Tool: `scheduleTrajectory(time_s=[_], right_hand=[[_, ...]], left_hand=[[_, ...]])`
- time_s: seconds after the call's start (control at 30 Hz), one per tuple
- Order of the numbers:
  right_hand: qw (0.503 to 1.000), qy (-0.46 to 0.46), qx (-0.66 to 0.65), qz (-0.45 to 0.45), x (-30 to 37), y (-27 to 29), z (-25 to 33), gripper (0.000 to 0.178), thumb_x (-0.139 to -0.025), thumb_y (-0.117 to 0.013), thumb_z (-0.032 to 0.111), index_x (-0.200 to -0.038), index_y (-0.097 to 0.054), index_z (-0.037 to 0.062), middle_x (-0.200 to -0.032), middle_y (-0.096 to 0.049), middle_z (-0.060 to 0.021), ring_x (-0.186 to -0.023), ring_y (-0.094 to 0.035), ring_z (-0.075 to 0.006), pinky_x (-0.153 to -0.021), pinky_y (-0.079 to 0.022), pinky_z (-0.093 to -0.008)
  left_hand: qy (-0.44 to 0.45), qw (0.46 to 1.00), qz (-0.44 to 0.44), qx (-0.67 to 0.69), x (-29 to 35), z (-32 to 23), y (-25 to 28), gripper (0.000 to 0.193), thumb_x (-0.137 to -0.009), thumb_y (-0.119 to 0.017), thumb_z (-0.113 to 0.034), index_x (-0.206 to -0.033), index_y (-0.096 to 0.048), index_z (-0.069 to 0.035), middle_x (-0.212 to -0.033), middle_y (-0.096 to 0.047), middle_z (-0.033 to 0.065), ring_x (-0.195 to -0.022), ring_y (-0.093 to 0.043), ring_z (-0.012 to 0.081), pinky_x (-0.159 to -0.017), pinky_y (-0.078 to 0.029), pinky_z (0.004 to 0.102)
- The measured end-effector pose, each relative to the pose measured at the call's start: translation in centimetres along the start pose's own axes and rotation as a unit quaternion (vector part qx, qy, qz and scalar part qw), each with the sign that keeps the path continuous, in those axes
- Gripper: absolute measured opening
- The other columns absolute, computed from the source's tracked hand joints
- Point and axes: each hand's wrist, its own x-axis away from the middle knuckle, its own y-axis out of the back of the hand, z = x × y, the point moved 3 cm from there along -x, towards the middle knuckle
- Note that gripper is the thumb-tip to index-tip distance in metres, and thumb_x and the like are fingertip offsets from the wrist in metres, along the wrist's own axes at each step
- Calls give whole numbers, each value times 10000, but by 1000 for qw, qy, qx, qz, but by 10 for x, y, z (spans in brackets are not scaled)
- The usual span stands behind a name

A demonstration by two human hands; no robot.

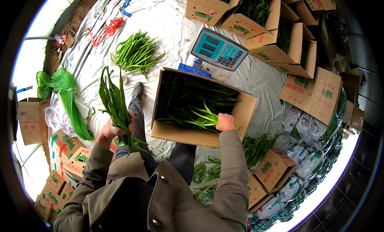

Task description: The person packs green beans into cardboard boxes, seals them with tape, and moves them aside. They repeat this process with multiple boxes, occasionally using a digital scale to weigh the beans before packing.

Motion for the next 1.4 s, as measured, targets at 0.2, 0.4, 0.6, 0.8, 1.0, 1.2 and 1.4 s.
scheduleTrajectory(time_s=[0.2, 0.4, 0.6, 0.8, 1.0, 1.2, 1.4], right_hand=[[987, -112, -34, 108, 38, 47, -13, 294, -713, -708, 93, -1000, -739, 38, -1099, -698, -217, -1054, -668, -371, -896, -535, -451], [977, -199, -10, 75, 105, 118, -54, 291, -653, -760, 130, -915, -735, 6, -952, -721, -187, -924, -700, -338, -805, -553, -426], [942, -158, -297, 11, 202, 165, -117, 320, -643, -740, 139, -905, -667, -28, -815, -669, -163, -693, -603, -263, -639, -479, -385], [850, 25, -334, -407, 246, 196, -19, 259, -715, -716, 106, -911, -565, 30, -681, -499, -150, -647, -540, -343, -608, -424, -442], [681, 329, -116, -643, 296, 273, 108, 200, -807, -697, 89, -953, -562, 79, -950, -627, -67, -903, -637, -269, -888, -523, -495], [662, 463, -48, -588, 225, 282, 212, 195, -776, -673, 98, -945, -576, 86, -1022, -600, -70, -1045, -600, -236, -1007, -494, -434], [694, 479, -51, -536, 139, 255, 250, 158, -790, -633, 138, -935, -595, 90, -1010, -613, -63, -1044, -599, -245, -1014, -471, -430]], left_hand=[[-47, 998, 34, -35, 2, -27, -13, 687, -574, -829, -156, -1180, -554, 11, -784, -613, 92, -691, -618, 247, -626, -520, 382], [-65, 995, 21, -74, 4, -67, -40, 671, -574, -746, -99, -1193, -516, 21, -814, -628, 93, -730, -638, 228, -696, -529, 366], [-135, 988, 35, -65, -19, -97, -88, 673, -613, -757, -124, -1217, -502, 30, -827, -629, 94, -733, -645, 238, -689, -518, 357], [-145, 986, 28, -78, -20, -141, -104, 614, -671, -685, -112, -1228, -508, 78, -865, -642, 117, -742, -652, 251, -693, -524, 364], [26, 995, 90, -43, -34, -148, -97, 534, -750, -646, -124, -1253, -558, 35, -860, -658, 124, -812, -691, 275, -795, -578, 412], [196, 971, 136, 26, -22, -82, -103, 427, -782, -631, -129, -1168, -609, 50, -922, -701, 146, -848, -699, 273, -849, -568, 394], [199, 973, 20, 116, -19, -29, -48, 290, -898, -547, -176, -1053, -668, 37, -961, -721, 137, -801, -694, 218, -754, -574, 330]])
